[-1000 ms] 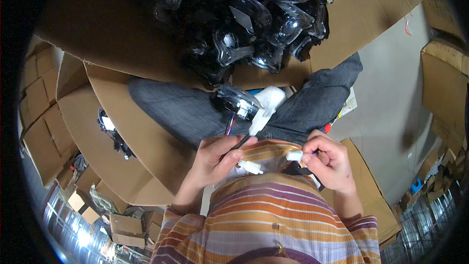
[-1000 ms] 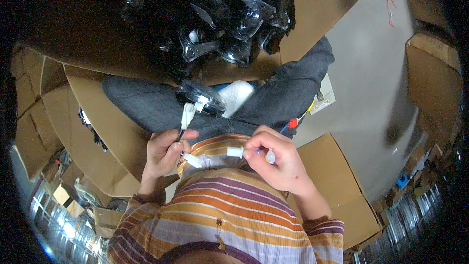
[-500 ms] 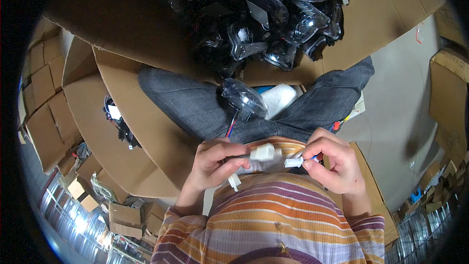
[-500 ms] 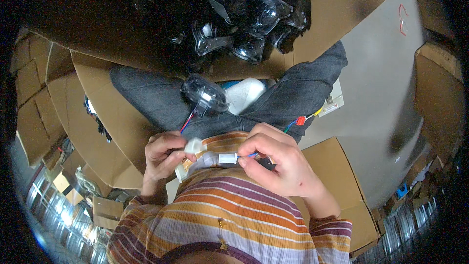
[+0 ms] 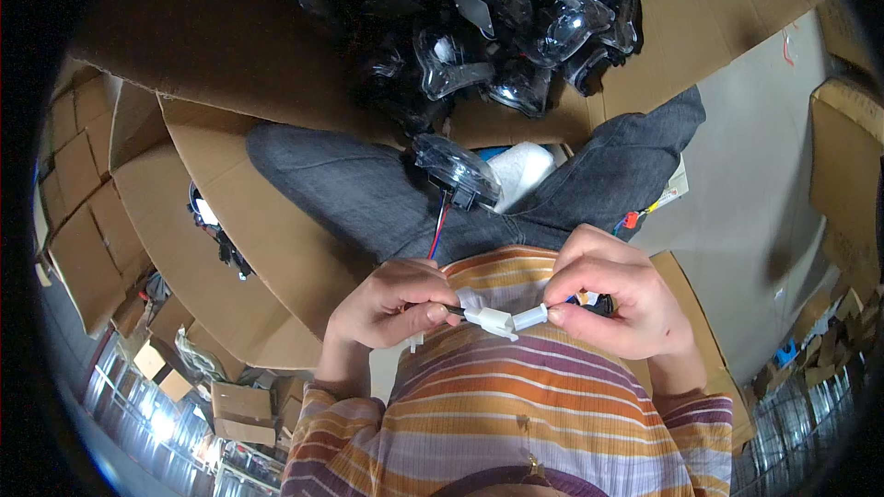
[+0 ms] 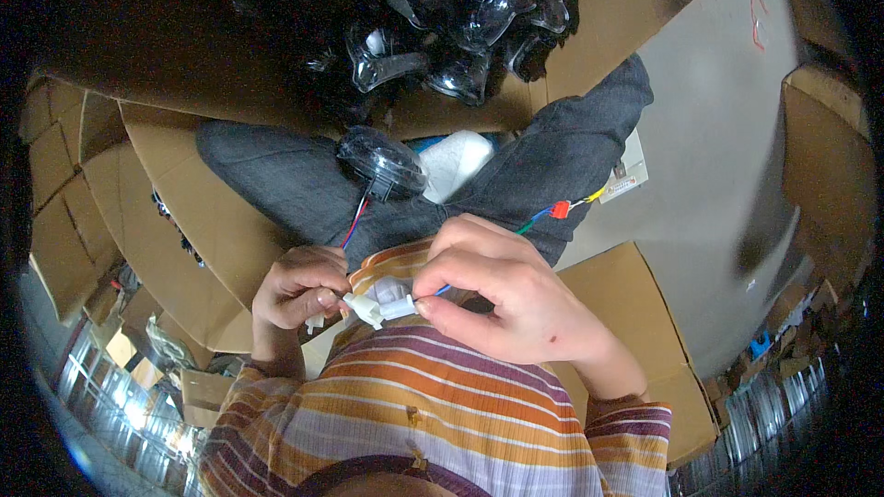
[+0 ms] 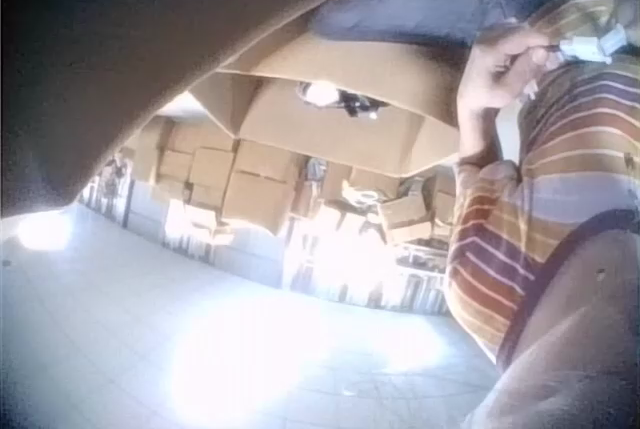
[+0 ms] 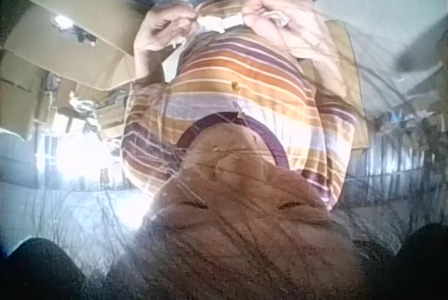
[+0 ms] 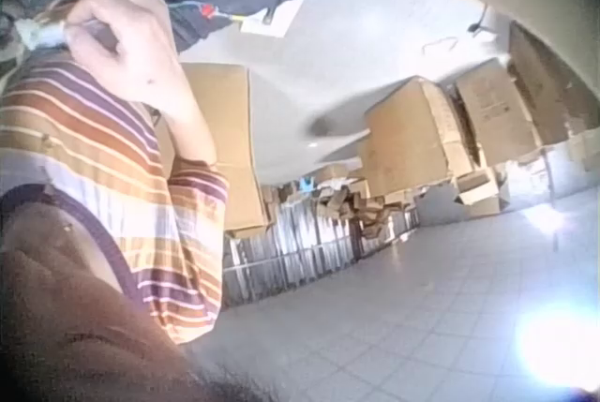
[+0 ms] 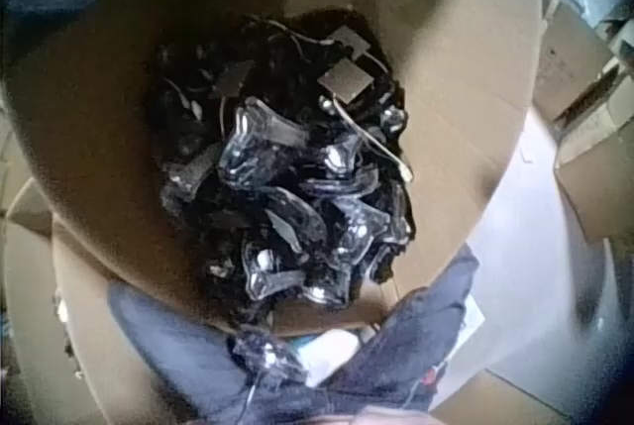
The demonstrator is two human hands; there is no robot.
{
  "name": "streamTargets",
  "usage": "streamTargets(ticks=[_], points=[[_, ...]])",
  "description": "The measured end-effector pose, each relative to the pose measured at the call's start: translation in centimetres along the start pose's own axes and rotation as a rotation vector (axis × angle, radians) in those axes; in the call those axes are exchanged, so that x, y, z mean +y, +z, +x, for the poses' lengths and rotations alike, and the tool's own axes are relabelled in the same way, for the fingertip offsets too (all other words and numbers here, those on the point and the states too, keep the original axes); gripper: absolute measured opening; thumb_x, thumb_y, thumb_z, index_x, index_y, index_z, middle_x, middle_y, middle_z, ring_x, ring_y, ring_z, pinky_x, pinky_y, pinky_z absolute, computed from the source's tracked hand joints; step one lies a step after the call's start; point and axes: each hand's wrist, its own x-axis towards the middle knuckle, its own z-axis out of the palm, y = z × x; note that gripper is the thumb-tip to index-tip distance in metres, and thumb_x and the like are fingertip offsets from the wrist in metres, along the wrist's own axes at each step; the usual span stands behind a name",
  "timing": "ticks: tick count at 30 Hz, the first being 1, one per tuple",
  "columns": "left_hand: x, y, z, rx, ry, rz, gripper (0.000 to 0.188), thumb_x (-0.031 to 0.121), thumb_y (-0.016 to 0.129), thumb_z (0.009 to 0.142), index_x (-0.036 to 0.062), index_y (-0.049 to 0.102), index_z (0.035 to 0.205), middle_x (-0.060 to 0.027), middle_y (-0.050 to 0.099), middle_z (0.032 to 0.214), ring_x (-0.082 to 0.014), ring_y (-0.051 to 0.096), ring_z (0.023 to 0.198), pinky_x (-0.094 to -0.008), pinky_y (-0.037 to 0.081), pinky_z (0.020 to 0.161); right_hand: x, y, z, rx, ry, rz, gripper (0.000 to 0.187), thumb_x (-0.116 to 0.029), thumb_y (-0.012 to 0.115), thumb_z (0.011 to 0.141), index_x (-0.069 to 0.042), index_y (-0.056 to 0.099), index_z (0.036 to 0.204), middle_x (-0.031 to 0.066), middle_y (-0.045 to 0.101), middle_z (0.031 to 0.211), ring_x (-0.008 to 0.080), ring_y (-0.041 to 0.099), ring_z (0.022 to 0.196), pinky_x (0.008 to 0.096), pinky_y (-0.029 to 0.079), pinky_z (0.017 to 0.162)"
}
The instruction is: The person tests electronic light parts by connecting them to a power supply with cables, then placing them back into a cardboard box.
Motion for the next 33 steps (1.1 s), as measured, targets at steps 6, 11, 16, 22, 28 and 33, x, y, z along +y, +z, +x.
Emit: streamTargets(ticks=[6,11,16,22,28,33], points=[[-0.2,0.0,0.1,-0.034,-0.038,-0.036,0.01,0.008,0.049,0.075,-0.0003,0.053,0.073,-0.0045,0.053,0.06,-0.0167,0.047,0.05,-0.0273,0.034,0.047,0.1,0.3,-0.1,0.017,-0.046,-0.094,0.01,0.0,0.058,0.061,-0.003,0.05,0.067,0.0073,0.045,0.066,0.0216,0.046,0.062,0.0293,0.037,0.052],[-0.2,-0.2,-0.1,-0.036,-0.135,-0.056,0.01,0.008,0.048,0.076,0.0003,0.053,0.072,-0.0041,0.053,0.059,-0.0164,0.047,0.05,-0.0269,0.034,0.048,0.0,-0.1,-0.4,0.022,-0.025,-0.046,0.012,0.0,0.058,0.06,-0.003,0.049,0.066,0.0075,0.045,0.065,0.0219,0.046,0.061,0.03,0.037,0.051],[-0.4,-0.2,0.1,-0.063,-0.107,-0.098,0.009,0.007,0.048,0.075,0.0001,0.053,0.071,-0.004,0.054,0.06,-0.0178,0.048,0.05,-0.0274,0.034,0.048,0.1,0.3,-0.5,0.005,-0.021,-0.148,0.012,-0.001,0.057,0.06,-0.003,0.046,0.065,0.0076,0.044,0.063,0.0227,0.045,0.058,0.031,0.037,0.05],[-0.7,0.1,0.8,-0.161,-0.11,-0.082,0.006,0.004,0.049,0.074,-0.0003,0.053,0.073,-0.0063,0.055,0.063,-0.0194,0.049,0.052,-0.0284,0.034,0.048,0.2,1.1,-0.8,0.032,-0.031,-0.225,0.015,-0.002,0.058,0.059,-0.004,0.044,0.064,0.0079,0.042,0.062,0.0232,0.045,0.057,0.0323,0.036,0.049],[0.8,0.9,0.7,-0.071,-0.055,0.091,0.008,0.005,0.049,0.073,-0.0011,0.053,0.075,-0.0075,0.053,0.062,-0.0211,0.048,0.053,-0.0297,0.034,0.048,0.5,0.4,-1.0,0.018,-0.05,-0.097,0.012,-0.001,0.057,0.06,-0.003,0.047,0.065,0.0073,0.043,0.063,0.0225,0.044,0.056,0.03,0.035,0.049],[7.6,-0.4,-8.8,0.662,0.305,0.317,0.03,0.027,0.042,0.079,0.0036,0.048,0.096,-0.0088,0.048,0.078,-0.0208,0.047,0.079,-0.043,0.036,0.066,-0.4,-1.4,-2.0,0.114,0.015,-0.055,0.009,0.002,0.056,0.06,-0.003,0.051,0.067,0.0059,0.047,0.063,0.0179,0.046,0.058,0.0263,0.034,0.05]])
